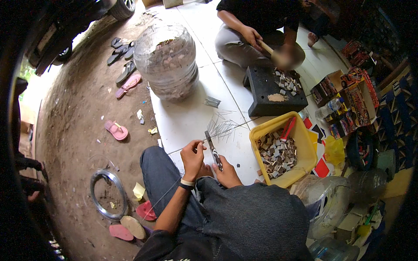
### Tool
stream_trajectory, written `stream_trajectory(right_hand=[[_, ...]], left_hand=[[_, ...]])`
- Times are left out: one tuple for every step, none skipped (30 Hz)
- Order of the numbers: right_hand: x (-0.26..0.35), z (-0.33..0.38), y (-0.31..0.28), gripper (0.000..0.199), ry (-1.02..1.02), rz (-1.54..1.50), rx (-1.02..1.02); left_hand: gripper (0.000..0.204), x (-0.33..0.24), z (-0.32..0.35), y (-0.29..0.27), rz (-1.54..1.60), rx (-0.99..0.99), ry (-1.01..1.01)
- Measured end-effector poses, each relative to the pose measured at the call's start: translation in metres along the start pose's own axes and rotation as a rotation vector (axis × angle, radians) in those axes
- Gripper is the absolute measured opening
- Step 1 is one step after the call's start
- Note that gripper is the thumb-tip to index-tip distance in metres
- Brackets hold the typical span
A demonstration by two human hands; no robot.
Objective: The person sits on the floor and uses pliers to cut a thin metal wire into short segments. The cut pieces are placed on the floor. Another person nearby uses a hammer to break small items on a block.
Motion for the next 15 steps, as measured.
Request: stream_trajectory(right_hand=[[0.002, 0.001, 0.000, 0.039, -0.016, 0.036, -0.015], [0.003, 0.002, 0.001, 0.038, -0.019, 0.067, -0.009], [0.002, 0.000, 0.002, 0.037, -0.032, 0.096, -0.016], [0.000, -0.003, 0.001, 0.036, -0.035, 0.108, -0.070], [-0.002, -0.006, 0.000, 0.035, -0.047, 0.118, -0.134], [-0.007, -0.011, -0.001, 0.034, -0.041, 0.140, -0.175], [-0.011, -0.016, -0.004, 0.031, -0.063, 0.115, -0.252], [-0.016, -0.022, -0.008, 0.028, -0.069, 0.101, -0.306], [-0.022, -0.026, -0.011, 0.024, -0.042, 0.087, -0.365], [-0.025, -0.027, -0.014, 0.023, -0.081, 0.101, -0.410], [-0.028, -0.030, -0.013, 0.024, -0.095, 0.062, -0.376], [-0.031, -0.030, -0.012, 0.024, -0.100, 0.030, -0.359], [-0.037, -0.031, -0.010, 0.025, -0.020, -0.006, -0.330], [-0.032, -0.027, -0.010, 0.027, -0.115, 0.085, -0.329], [-0.031, -0.025, -0.009, 0.028, -0.115, 0.089, -0.311]], left_hand=[[0.015, -0.001, -0.001, -0.001, -0.005, -0.008, 0.003], [0.015, -0.001, -0.001, -0.001, 0.000, -0.009, -0.009], [0.015, -0.003, -0.001, -0.001, -0.015, -0.013, 0.015], [0.015, -0.004, -0.001, -0.001, -0.021, -0.012, 0.024], [0.015, -0.005, 0.000, 0.000, -0.015, -0.007, 0.022], [0.015, -0.007, 0.001, 0.002, -0.029, 0.010, 0.035], [0.014, -0.008, 0.002, 0.004, -0.030, 0.033, 0.037], [0.014, -0.009, 0.004, 0.007, -0.016, 0.052, 0.037], [0.014, -0.010, 0.005, 0.009, -0.023, 0.074, 0.039], [0.013, -0.011, 0.007, 0.011, -0.014, 0.092, 0.042], [0.013, -0.012, 0.008, 0.013, 0.014, 0.118, 0.046], [0.013, -0.013, 0.008, 0.013, -0.006, 0.105, 0.064], [0.014, -0.013, 0.007, 0.012, -0.010, 0.097, 0.082], [0.014, -0.014, 0.007, 0.011, -0.014, 0.089, 0.100], [0.014, -0.013, 0.007, 0.011, -0.013, 0.087, 0.089]])
Point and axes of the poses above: each hand's wrist, its own z-axis away from the middle knuckle, its own y-axis out of the palm, x = y × z, the point moved 5 cm from there along -z, towards the middle knuckle, and after that the axes turned 4 degrees about -y, right-handed, at the moved point
